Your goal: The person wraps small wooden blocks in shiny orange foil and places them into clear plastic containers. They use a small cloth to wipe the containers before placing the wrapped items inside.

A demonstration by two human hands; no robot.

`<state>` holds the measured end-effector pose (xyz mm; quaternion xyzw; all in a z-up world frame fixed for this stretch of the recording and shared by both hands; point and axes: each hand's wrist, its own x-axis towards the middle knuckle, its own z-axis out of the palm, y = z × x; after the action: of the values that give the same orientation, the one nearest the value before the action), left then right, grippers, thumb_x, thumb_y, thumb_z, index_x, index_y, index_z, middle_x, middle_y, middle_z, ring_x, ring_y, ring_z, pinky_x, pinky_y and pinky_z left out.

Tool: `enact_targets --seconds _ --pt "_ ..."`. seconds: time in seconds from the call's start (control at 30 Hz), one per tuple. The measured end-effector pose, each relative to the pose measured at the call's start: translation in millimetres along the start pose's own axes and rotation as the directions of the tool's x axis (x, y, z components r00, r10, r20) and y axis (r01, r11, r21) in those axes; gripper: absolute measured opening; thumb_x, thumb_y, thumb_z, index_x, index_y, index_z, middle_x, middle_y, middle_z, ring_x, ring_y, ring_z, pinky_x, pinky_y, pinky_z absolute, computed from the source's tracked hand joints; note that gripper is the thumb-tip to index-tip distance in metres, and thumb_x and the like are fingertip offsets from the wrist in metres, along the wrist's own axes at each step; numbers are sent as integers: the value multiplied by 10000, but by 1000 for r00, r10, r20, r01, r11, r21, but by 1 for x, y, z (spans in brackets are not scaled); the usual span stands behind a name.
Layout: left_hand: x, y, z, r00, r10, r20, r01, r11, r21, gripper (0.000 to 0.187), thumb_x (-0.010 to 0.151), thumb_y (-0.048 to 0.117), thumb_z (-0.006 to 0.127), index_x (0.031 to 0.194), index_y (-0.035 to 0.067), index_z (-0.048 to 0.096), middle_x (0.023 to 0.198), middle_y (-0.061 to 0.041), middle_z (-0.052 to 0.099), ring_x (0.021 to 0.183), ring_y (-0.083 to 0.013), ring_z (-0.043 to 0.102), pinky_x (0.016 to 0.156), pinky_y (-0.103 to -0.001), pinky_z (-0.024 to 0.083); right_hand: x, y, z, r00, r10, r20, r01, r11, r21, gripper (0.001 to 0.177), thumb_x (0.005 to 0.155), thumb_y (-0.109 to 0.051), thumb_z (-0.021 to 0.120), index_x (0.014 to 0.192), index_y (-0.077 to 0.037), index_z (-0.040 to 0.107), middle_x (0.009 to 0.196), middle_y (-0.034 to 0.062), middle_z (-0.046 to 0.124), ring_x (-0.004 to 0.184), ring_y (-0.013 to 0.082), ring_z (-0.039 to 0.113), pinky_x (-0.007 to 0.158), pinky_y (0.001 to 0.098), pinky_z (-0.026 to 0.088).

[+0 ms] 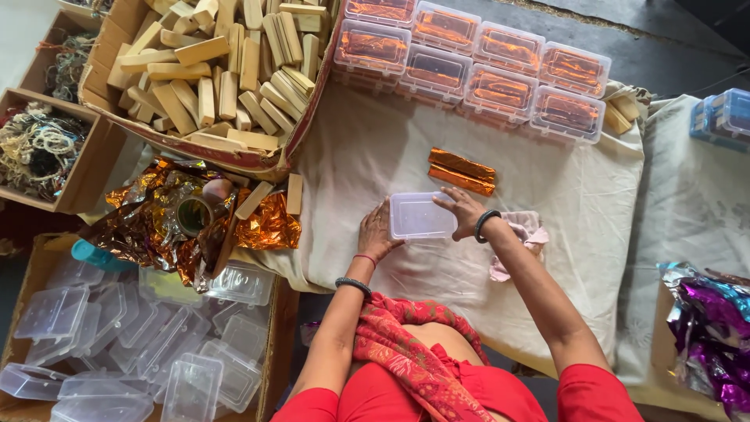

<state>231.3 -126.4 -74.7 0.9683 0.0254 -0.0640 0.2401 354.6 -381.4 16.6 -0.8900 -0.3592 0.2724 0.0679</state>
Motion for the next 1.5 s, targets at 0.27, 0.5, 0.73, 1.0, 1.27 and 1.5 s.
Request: enact_targets --seconds 0.27,0.5,0.73,1.0,1.27,1.5 --pt "3 -8 11 999 32 -7 -32 999 25 1402 609 698 830 1634 160 39 1670 -17 281 1525 -188 271 1231 -400 223 6 25 2 996 4 87 -21 978 207 1190 533 -220 913 1579 -335 357 1709 93 132 1569 318 143 1249 440 248" --pt "4 -4 -20 991 105 81 -100 993 -68 1380 645 729 804 1633 93 82 1676 -110 253 1553 -259 226 1253 -424 199 -3 66 19 989 126 -83 17 455 890 577 857 -405 827 1362 -149 714 1314 108 730 1258 230 646 1091 386 506" --pt "40 -2 -38 981 183 64 -146 916 -375 1243 786 674 756 1641 58 97 1692 -186 191 1564 -341 166 1260 -445 141 -11 67 36 924 333 -187 57 366 929 445 908 -408 730 1248 -123 701 1140 -28 712 1089 109 651 860 321 591" --pt "74 25 -34 959 61 -278 -212 803 -557 460 945 310 741 1332 92 626 1189 -141 734 1126 -292 698 968 -392 546 -18 93 65 953 255 -163 54 385 921 531 949 -421 762 1412 -170 698 1174 103 736 1027 166 637 859 376 511" --pt "48 43 -45 982 -109 -154 -74 527 -847 234 1021 251 655 1051 20 670 955 -71 753 903 -118 688 811 -283 545 -83 162 72 829 476 -295 -338 845 414 758 746 -453 820 1454 -347 573 1586 79 461 1448 369 413 1193 493 366" --pt "42 34 -25 971 -208 -115 -27 383 -923 233 1052 266 584 1034 39 632 992 -46 757 927 -110 687 880 -247 523 -119 128 89 806 575 -137 -473 767 434 929 656 -653 820 1487 -394 497 1658 22 319 1506 344 330 1197 519 335"
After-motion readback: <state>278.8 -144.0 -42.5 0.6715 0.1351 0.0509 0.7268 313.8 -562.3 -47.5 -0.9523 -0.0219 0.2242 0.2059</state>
